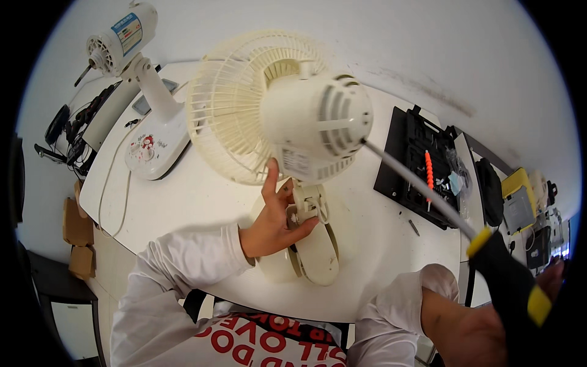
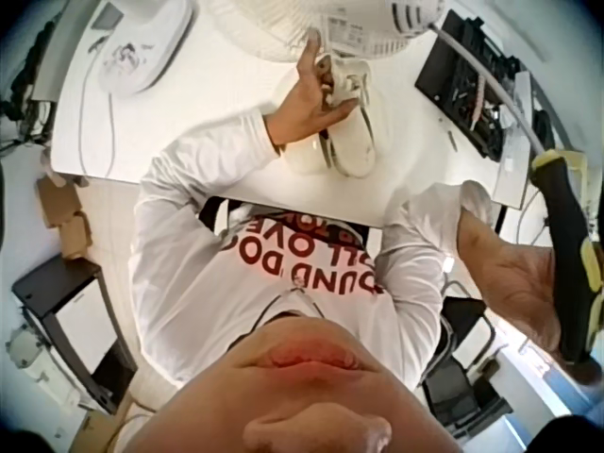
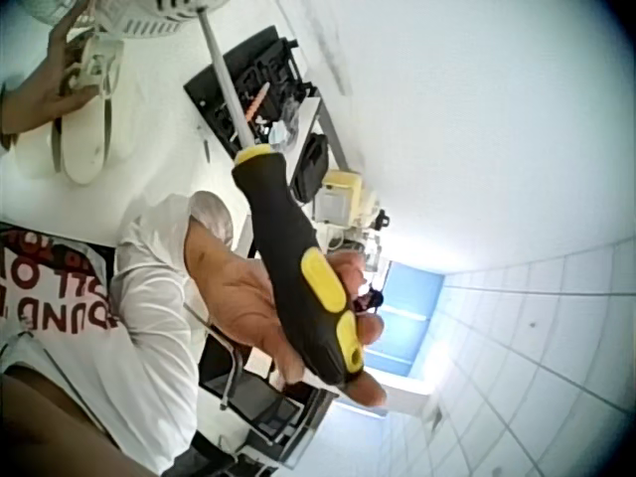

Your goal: The person assembles a small white desk fan on a white table using a screwdriver. They attach the fan head to the base, secure it with screws, and then attach the front grille.

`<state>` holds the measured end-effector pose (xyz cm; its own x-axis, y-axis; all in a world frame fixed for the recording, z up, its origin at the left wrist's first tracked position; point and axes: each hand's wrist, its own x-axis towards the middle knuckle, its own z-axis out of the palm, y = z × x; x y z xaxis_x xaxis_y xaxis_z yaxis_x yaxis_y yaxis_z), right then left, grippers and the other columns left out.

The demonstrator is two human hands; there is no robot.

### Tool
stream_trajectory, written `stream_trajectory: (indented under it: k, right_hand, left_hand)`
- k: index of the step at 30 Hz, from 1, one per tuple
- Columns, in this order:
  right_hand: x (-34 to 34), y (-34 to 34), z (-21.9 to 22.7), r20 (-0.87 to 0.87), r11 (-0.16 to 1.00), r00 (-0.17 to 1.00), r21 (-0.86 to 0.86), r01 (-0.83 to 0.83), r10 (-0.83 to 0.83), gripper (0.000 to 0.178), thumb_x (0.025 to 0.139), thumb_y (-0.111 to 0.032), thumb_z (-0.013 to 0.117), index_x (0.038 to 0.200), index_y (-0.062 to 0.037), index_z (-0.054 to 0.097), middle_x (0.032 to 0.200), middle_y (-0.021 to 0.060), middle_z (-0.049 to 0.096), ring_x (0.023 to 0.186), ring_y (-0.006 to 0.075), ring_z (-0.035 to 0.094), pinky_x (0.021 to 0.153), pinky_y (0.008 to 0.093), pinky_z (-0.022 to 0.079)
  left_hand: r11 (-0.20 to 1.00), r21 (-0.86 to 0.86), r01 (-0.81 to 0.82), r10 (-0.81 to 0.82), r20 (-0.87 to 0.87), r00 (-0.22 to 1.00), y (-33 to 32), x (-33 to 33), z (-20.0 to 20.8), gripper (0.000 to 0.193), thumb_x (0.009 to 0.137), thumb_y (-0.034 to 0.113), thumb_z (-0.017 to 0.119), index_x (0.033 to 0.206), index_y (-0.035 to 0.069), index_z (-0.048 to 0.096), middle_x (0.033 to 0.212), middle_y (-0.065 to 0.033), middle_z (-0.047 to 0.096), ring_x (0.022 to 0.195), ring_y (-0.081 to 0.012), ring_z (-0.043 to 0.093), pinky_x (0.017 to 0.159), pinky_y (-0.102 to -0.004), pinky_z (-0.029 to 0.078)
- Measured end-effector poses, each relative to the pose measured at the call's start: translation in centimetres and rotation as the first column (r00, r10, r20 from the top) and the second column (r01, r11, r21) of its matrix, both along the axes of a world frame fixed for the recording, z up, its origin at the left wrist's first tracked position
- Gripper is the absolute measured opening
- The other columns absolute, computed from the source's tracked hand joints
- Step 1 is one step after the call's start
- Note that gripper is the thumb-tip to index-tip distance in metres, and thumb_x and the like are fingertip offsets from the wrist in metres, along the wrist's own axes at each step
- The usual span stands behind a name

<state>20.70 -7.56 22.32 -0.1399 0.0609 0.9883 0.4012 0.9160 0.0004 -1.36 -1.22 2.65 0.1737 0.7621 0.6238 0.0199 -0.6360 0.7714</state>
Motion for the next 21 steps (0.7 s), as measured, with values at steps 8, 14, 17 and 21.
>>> stream_trajectory:
  k: [8, 14, 17, 21]
  right_hand:
    - [-0.3, 3.3, -2.4, -0.24, 0.961, 0.935, -0.155, 0.227, -0.26, 0.056, 0.082, -0.044, 0.054, 0.124, -0.0095, 0.041, 0.119, 0.0204, 0.05, 0.102, 0.0392, 0.055, 0.084, 0.0506, 0.047]
    - [-0.2, 3.1, -1.9, -0.427, 0.955, 0.855, -0.147, 0.256, -0.295, 0.04, 0.09, -0.028, 0.046, 0.116, 0.0016, 0.048, 0.117, 0.0231, 0.052, 0.107, 0.0326, 0.054, 0.096, 0.0477, 0.038]
    - [0.8, 3.0, -1.6, -0.475, 0.972, 0.847, -0.102, 0.214, -0.237, 0.033, 0.093, -0.022, 0.044, 0.116, 0.0003, 0.05, 0.116, 0.0208, 0.054, 0.11, 0.0306, 0.052, 0.102, 0.0459, 0.032]
    - [0.7, 3.1, -0.4, -0.503, 1.0, 0.864, 0.021, 0.003, 0.008, 0.033, 0.093, -0.023, 0.042, 0.123, -0.0102, 0.039, 0.12, 0.0127, 0.048, 0.107, 0.0293, 0.051, 0.097, 0.0402, 0.042]
  left_hand:
    - [0.994, -0.112, 0.001, -0.012, -0.096, 0.995, -0.5, -0.6, 1.0, 0.074, 0.078, 0.011, 0.063, 0.137, -0.001, 0.021, 0.135, -0.0255, 0.027, 0.128, -0.0418, 0.02, 0.104, -0.0409, 0.02]
    - [0.993, -0.104, -0.057, 0.043, -0.135, 0.99, -0.6, -0.7, 0.8, 0.082, 0.076, 0.011, 0.064, 0.139, 0.001, 0.012, 0.124, -0.0248, 0.04, 0.116, -0.0387, 0.039, 0.095, -0.038, 0.033]
    - [0.979, -0.204, 0.004, -0.017, -0.062, 0.998, -0.8, -0.8, 0.8, 0.088, 0.076, 0.009, 0.064, 0.14, 0.003, 0.004, 0.11, -0.0216, 0.051, 0.102, -0.0333, 0.053, 0.085, -0.0331, 0.042]
    - [0.986, -0.155, 0.064, -0.057, 0.049, 0.997, -0.9, -1.2, 1.0, 0.092, 0.08, -0.001, 0.057, 0.139, 0.007, -0.014, 0.097, -0.0154, 0.055, 0.091, -0.0237, 0.059, 0.08, -0.0252, 0.042]
